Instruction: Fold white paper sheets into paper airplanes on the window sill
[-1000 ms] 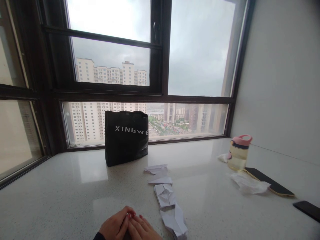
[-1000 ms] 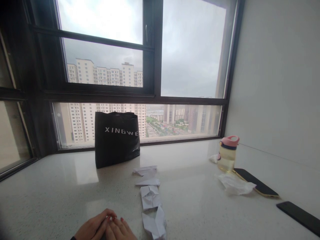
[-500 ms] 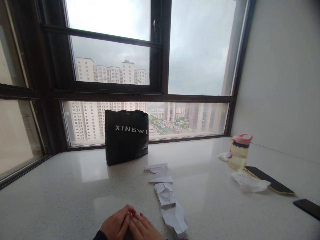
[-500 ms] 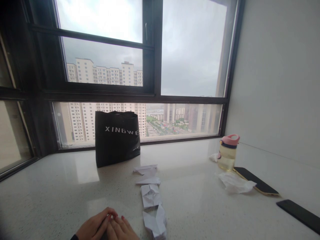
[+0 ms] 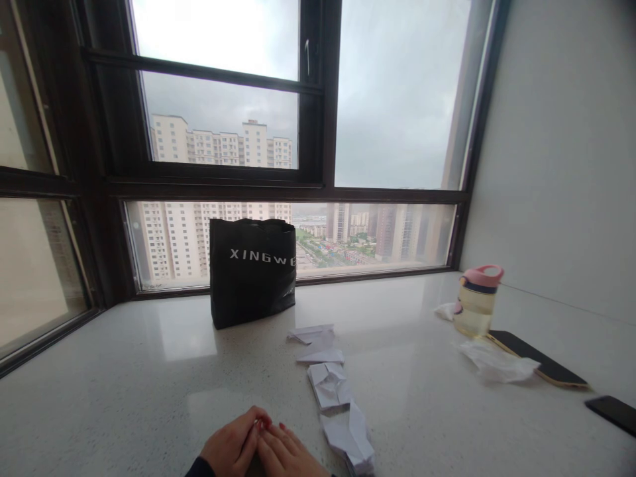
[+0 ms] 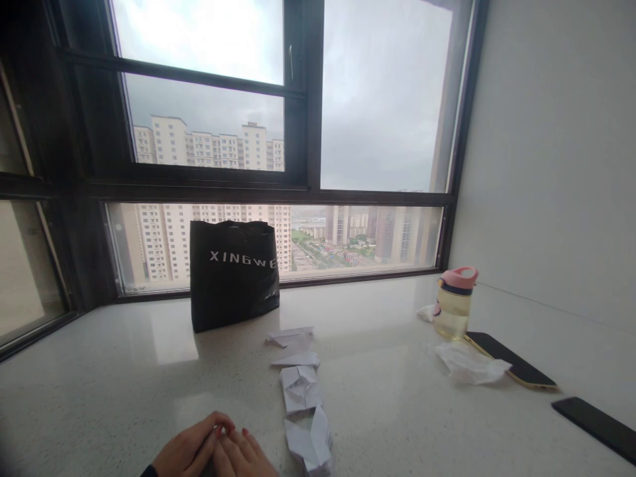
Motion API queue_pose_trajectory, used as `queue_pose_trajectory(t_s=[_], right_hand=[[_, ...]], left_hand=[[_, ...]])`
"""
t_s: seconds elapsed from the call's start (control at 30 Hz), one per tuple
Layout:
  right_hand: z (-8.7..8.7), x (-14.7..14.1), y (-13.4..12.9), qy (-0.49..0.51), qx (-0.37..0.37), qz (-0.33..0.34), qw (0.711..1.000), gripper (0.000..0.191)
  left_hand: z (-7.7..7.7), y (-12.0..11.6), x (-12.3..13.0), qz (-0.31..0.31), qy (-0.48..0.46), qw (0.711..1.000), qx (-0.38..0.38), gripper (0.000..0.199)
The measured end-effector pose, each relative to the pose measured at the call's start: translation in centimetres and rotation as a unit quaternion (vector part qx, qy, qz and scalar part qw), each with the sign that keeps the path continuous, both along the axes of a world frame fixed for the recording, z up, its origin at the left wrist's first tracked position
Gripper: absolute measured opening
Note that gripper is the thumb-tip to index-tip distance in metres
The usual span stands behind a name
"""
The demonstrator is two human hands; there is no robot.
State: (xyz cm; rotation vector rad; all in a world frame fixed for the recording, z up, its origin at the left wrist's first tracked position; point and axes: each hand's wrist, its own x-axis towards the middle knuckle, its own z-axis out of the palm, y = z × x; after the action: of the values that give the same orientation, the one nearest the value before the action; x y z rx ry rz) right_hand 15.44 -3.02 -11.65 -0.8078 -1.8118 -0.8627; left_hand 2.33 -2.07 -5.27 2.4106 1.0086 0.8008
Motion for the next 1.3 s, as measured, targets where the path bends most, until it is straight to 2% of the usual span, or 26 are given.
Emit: queue_pose_trajectory(t_s=[0.17,0.43,0.67,0.97,1.17,1.3], right_hand=[[-1.1,0.2,0.5,-0.027,-0.021,-0.008,0.999,0.037],[-1.3,0.3,0.4,-0.025,-0.027,-0.005,0.999,0.036],[-2.6,0.5,1.0,-0.071,-0.057,-0.012,0.996,0.030],[-1.8,0.5,0.6,-0.049,-0.043,-0.008,0.998,0.030],[-2.3,0.6,0.9,-0.087,-0.069,-0.016,0.994,0.028],[-2.4,0.5,1.0,-0.061,-0.049,-0.012,0.997,0.031]], left_hand=[[0.1,-0.1,0.0,-0.002,-0.002,1.000,0.000,0.023],[0.0,0.0,0.0,0.002,-0.003,1.000,-0.007,0.023],[-0.1,0.1,0.0,0.001,0.001,1.000,0.006,0.023],[0.2,-0.1,0.0,0.003,0.008,1.000,-0.005,0.024],[0.3,-0.1,0.0,0.000,0.007,1.000,-0.009,0.024],[0.2,-0.1,0.0,0.002,0.007,1.000,-0.012,0.024]])
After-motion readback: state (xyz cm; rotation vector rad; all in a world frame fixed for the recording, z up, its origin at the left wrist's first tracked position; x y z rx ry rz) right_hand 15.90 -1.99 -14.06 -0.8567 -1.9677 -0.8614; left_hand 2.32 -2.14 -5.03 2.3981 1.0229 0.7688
